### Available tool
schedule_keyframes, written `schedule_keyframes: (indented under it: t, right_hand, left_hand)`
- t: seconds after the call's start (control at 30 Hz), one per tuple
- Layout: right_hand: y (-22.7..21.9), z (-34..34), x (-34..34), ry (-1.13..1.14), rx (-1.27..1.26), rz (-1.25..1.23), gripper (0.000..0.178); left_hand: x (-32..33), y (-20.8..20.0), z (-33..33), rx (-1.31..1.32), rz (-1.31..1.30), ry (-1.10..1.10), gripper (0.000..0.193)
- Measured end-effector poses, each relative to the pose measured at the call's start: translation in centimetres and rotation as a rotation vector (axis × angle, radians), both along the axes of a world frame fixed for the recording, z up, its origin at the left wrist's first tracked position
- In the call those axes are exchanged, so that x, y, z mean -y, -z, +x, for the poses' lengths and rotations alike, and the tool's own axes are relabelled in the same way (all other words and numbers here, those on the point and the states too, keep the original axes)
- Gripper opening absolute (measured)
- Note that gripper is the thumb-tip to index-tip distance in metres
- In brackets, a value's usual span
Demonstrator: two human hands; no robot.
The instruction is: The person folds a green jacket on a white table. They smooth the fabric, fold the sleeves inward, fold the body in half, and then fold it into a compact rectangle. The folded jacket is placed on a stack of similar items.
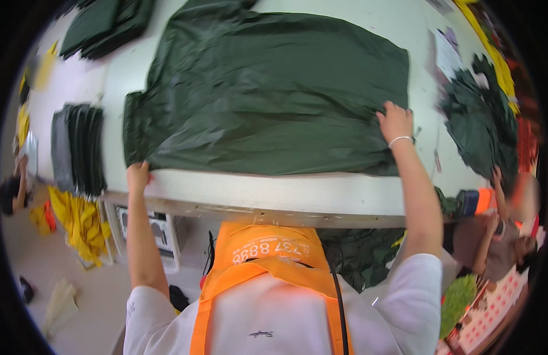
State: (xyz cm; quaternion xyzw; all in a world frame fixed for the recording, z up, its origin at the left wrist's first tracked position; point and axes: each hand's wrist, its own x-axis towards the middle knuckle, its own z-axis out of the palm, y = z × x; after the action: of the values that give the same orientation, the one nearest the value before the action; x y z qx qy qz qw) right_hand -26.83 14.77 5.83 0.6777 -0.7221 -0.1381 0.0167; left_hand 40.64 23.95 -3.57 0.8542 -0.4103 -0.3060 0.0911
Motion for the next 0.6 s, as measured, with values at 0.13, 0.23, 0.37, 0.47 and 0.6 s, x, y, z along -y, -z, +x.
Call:
schedule_keyframes:
  t: [0.13, 0.23, 0.37, 0.47, 0.6]
  right_hand:
    - [-3.1, -0.4, -7.1, 0.107, 0.356, -0.727, 0.045]
    - [-1.4, -0.3, -14.5, 0.639, 0.765, -0.764, 0.048]
    - [3.0, 0.6, -16.2, 0.856, 1.220, -0.742, 0.037]
    - [3.4, 0.1, -14.0, 0.718, 1.412, -0.876, 0.028]
    - [-0.3, -1.8, -12.0, 0.522, 1.399, -0.940, 0.024]
  left_hand:
    - [-0.7, -5.9, -3.7, 0.389, -0.235, 0.207, 0.029]
    - [1.1, -10.3, -15.3, 0.157, -0.459, 0.289, 0.046]
    - [4.6, -9.3, -28.6, 0.181, -0.542, 0.982, 0.063]
    - [6.9, -5.1, -31.3, 0.294, -0.487, 1.035, 0.073]
    - [9.0, -1.9, -30.7, 0.383, -0.432, 1.033, 0.074]
